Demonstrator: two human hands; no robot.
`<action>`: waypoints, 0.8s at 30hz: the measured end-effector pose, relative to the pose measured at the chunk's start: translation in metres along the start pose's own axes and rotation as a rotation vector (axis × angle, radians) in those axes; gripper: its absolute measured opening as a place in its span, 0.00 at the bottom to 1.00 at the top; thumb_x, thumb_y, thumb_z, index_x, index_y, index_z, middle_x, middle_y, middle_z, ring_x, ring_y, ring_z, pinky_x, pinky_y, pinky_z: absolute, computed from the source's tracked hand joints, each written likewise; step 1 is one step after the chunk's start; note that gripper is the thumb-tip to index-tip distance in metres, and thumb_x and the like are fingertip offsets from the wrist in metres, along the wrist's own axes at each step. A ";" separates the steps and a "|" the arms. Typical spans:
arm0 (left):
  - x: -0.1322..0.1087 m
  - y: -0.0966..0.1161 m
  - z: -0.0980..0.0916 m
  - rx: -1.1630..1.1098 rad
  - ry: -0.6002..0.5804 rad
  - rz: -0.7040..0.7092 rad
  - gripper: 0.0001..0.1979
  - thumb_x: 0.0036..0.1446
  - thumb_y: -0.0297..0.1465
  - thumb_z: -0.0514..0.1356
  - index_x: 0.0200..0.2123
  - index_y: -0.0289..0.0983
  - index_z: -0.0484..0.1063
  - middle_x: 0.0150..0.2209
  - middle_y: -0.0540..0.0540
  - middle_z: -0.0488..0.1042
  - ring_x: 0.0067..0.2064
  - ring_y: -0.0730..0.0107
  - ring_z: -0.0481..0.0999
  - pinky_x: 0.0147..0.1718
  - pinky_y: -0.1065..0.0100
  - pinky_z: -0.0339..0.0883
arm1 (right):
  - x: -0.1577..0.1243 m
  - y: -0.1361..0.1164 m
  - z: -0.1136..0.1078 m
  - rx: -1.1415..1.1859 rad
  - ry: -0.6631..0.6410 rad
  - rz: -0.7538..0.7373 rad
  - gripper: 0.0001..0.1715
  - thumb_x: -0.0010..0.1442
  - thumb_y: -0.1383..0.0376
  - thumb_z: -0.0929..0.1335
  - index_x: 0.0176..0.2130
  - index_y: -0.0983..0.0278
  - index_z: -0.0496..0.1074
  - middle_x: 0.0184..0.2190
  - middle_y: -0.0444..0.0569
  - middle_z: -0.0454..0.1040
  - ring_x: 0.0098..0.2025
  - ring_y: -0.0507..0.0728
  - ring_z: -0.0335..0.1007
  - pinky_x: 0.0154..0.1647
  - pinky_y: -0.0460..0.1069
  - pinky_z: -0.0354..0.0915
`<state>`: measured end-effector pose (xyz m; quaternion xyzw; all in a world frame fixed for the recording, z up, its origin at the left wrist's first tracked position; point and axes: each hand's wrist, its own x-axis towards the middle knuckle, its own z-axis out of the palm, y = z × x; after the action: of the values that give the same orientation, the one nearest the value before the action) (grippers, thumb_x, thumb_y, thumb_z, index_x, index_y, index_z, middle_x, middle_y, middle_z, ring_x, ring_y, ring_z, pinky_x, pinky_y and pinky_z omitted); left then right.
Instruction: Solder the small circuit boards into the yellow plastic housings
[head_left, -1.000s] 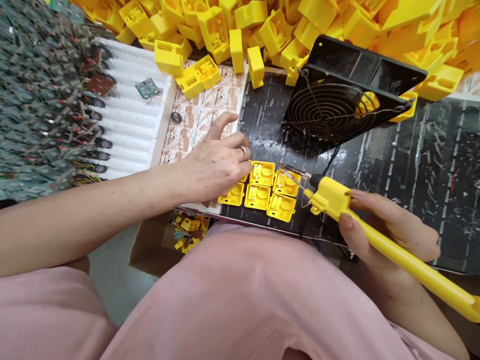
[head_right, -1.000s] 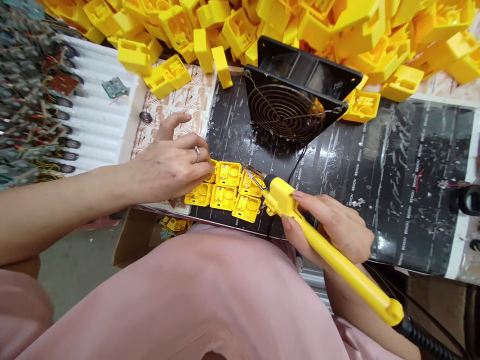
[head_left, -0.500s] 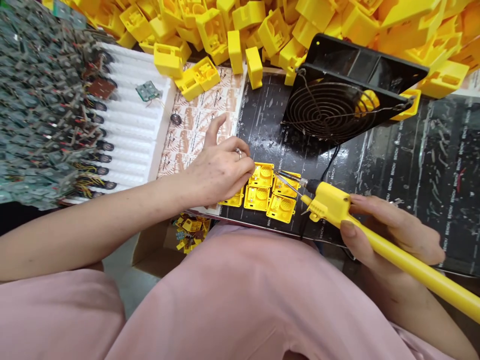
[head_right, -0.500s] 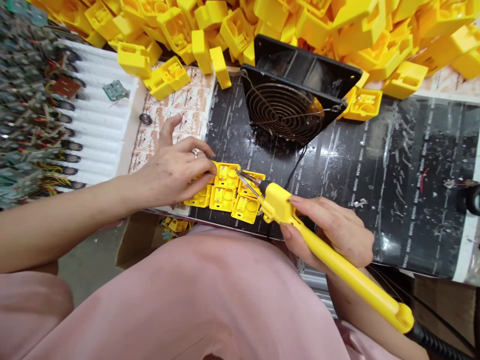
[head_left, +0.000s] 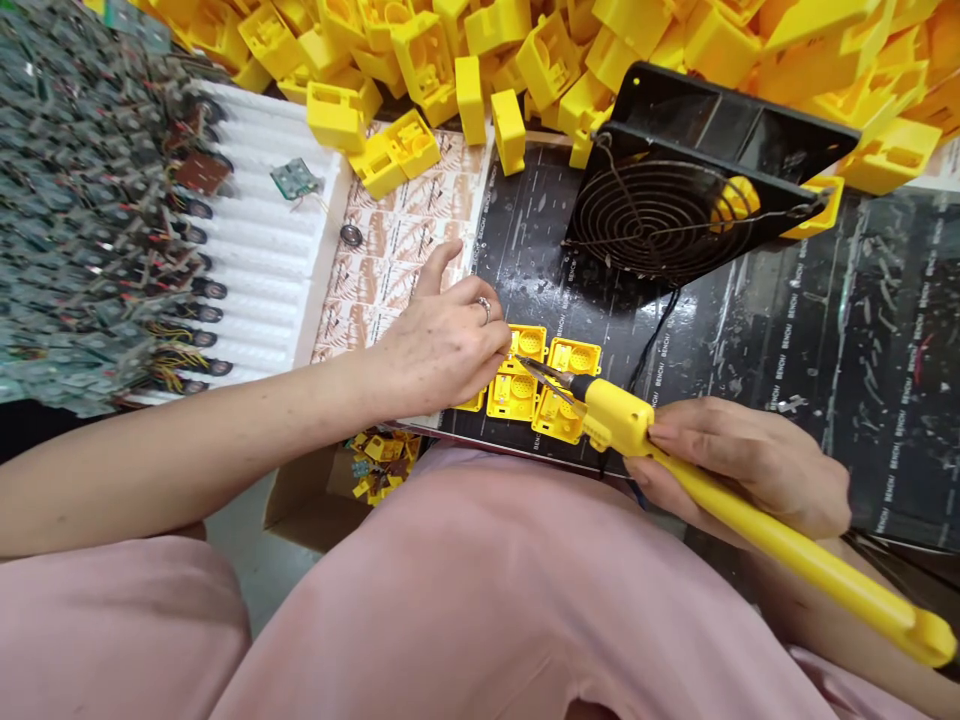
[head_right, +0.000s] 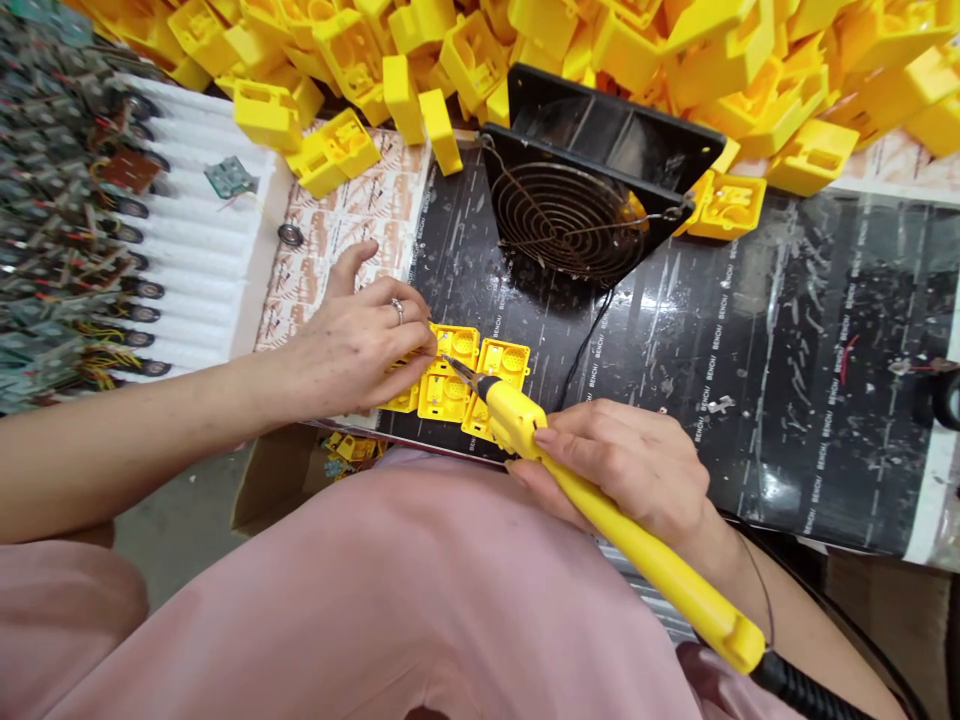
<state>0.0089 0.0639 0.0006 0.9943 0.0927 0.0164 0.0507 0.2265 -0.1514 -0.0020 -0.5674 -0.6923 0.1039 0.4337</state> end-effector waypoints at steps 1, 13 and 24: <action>0.001 0.000 0.000 -0.001 0.001 -0.003 0.17 0.68 0.31 0.52 0.29 0.42 0.77 0.33 0.47 0.81 0.47 0.56 0.80 0.70 0.29 0.59 | 0.001 0.000 0.001 0.004 -0.013 -0.038 0.09 0.66 0.68 0.75 0.43 0.57 0.73 0.29 0.41 0.79 0.28 0.53 0.79 0.25 0.46 0.76; 0.005 -0.001 0.005 0.120 0.003 0.082 0.16 0.67 0.29 0.53 0.28 0.40 0.75 0.30 0.49 0.77 0.44 0.56 0.78 0.68 0.33 0.61 | 0.024 -0.013 -0.012 -0.102 -0.221 -0.187 0.11 0.64 0.72 0.76 0.42 0.61 0.74 0.34 0.46 0.81 0.35 0.54 0.81 0.36 0.49 0.80; 0.010 0.001 0.003 0.070 -0.083 0.019 0.14 0.65 0.30 0.55 0.27 0.42 0.74 0.31 0.50 0.78 0.47 0.58 0.76 0.70 0.41 0.59 | -0.011 0.007 -0.018 -0.004 -0.078 0.018 0.08 0.70 0.65 0.72 0.50 0.55 0.77 0.34 0.45 0.81 0.33 0.53 0.81 0.32 0.46 0.78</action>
<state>0.0185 0.0645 -0.0018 0.9961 0.0813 -0.0278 0.0196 0.2435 -0.1646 -0.0008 -0.5700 -0.7038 0.1285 0.4041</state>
